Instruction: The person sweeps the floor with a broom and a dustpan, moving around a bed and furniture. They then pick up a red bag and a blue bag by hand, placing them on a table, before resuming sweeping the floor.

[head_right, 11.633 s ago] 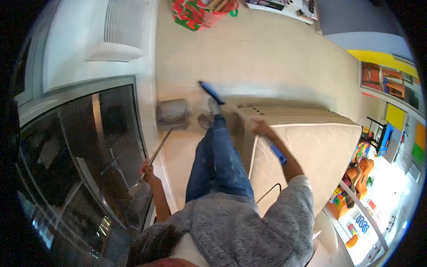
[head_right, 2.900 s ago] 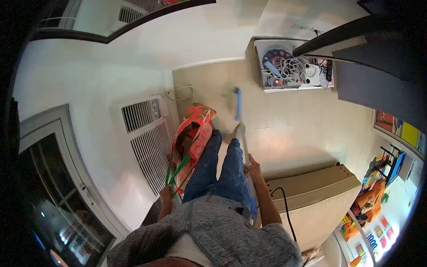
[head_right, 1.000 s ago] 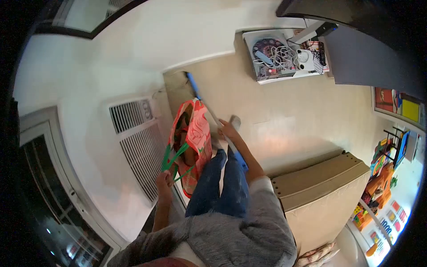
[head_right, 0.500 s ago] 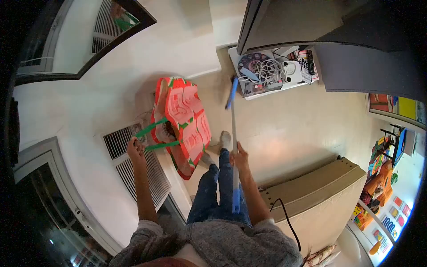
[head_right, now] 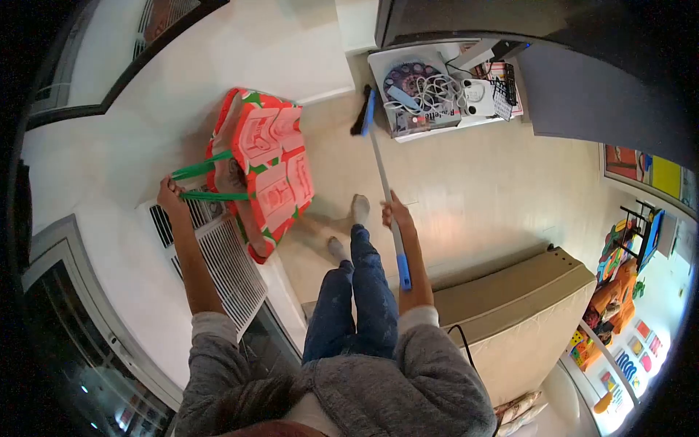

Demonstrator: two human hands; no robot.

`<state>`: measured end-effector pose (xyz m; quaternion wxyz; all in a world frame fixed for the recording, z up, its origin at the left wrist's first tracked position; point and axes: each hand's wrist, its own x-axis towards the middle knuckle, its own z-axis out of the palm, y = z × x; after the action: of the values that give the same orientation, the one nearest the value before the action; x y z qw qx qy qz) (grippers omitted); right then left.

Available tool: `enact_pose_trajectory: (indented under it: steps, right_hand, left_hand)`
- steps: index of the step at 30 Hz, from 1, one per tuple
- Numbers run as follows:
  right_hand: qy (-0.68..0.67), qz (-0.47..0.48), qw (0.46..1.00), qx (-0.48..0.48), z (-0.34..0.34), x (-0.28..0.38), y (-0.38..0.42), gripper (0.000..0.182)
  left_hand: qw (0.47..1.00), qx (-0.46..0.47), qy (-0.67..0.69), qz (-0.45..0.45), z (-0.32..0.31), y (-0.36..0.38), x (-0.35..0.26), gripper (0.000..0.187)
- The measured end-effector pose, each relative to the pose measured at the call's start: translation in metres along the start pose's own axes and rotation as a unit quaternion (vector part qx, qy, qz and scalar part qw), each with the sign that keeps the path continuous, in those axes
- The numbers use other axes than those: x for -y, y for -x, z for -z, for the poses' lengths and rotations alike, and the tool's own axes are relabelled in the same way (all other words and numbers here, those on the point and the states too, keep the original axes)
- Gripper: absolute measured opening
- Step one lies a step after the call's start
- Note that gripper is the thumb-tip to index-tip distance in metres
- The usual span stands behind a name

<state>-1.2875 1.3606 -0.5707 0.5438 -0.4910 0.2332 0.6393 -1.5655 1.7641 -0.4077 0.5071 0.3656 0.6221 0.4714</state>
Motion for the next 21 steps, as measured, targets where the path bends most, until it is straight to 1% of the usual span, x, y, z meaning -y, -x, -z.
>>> enact_pose_trajectory:
  steps: [1, 3, 4, 5, 6, 7, 8, 10, 11, 12, 14, 15, 16, 17, 18, 19, 20, 21]
  right_hand:
    - [-0.062, 0.024, 0.998, 0.0, 0.008, -0.02, 0.025, 0.055]
    - [0.031, -0.001, 0.998, -0.054, 0.04, -0.043, 0.068, 0.053]
    - [0.02, -0.001, 0.999, -0.043, 0.075, -0.059, 0.085, 0.049]
    - [0.044, 0.004, 0.995, -0.09, 0.098, -0.068, 0.105, 0.048]
    - [0.053, -0.006, 0.986, -0.16, 0.116, -0.076, 0.12, 0.048]
    - [0.026, 0.021, 0.99, -0.14, 0.131, -0.087, 0.129, 0.047]
    - [-0.001, 0.047, 0.992, -0.12, 0.142, -0.103, 0.137, 0.046]
    - [0.053, 0.121, 0.974, -0.182, 0.112, -0.158, 0.131, 0.047]
    - [0.028, 0.152, 0.974, -0.166, 0.079, -0.175, 0.148, 0.048]
    - [0.002, 0.184, 0.972, -0.147, 0.043, -0.182, 0.163, 0.049]
    - [0.11, 0.152, 0.982, -0.038, 0.022, -0.19, 0.155, 0.051]
    - [0.212, 0.133, 0.968, -0.019, 0.006, -0.18, 0.14, 0.052]
    - [0.313, 0.111, 0.943, 0.0, -0.009, -0.161, 0.118, 0.053]
    - [0.39, 0.186, 0.9, 0.051, -0.005, -0.156, 0.078, 0.047]
    - [0.326, 0.163, 0.927, 0.083, -0.004, -0.153, 0.035, 0.039]
    - [0.218, 0.132, 0.96, 0.115, 0.003, -0.133, 0.011, 0.035]
    - [0.107, 0.096, 0.979, 0.148, 0.011, -0.115, -0.008, 0.031]
    - [0.077, 0.058, 0.985, 0.144, 0.033, -0.096, -0.014, 0.033]
  left_hand:
    - [1.0, -0.011, 0.015, 0.01, 0.009, -0.017, 0.008, 0.011]
    - [0.998, -0.032, 0.042, 0.028, 0.035, -0.047, 0.04, 0.009]
    - [0.999, -0.005, -0.033, 0.021, 0.043, -0.046, 0.05, 0.008]
    - [0.994, 0.022, -0.109, 0.014, 0.052, -0.041, 0.059, 0.008]
    - [0.982, 0.048, -0.183, 0.006, 0.061, -0.038, 0.067, 0.007]
    - [0.964, 0.085, -0.253, 0.018, 0.076, -0.04, 0.075, 0.009]
    - [0.936, 0.059, -0.344, -0.045, 0.094, -0.044, 0.088, 0.011]
    - [0.848, 0.008, -0.5, -0.175, 0.11, -0.051, 0.115, 0.019]
    - [0.841, -0.022, -0.509, -0.181, 0.09, 0.001, 0.086, 0.03]
    - [0.803, -0.053, -0.542, -0.241, 0.08, 0.022, 0.085, 0.031]
    - [0.707, -0.112, -0.601, -0.357, 0.073, 0.051, 0.09, 0.033]
    - [0.678, -0.122, -0.596, -0.413, 0.069, 0.064, 0.094, 0.03]
    - [0.723, -0.073, -0.59, -0.354, 0.067, 0.069, 0.1, 0.028]
    - [0.762, -0.026, -0.578, -0.29, 0.066, 0.072, 0.107, 0.026]
    - [0.796, 0.018, -0.562, -0.224, 0.064, 0.075, 0.113, 0.025]
    - [0.837, 0.034, -0.492, -0.236, 0.064, 0.077, 0.121, 0.019]
    - [0.832, 0.025, -0.487, -0.263, 0.065, 0.077, 0.127, 0.019]
    - [0.825, 0.015, -0.485, -0.289, 0.065, 0.075, 0.133, 0.018]
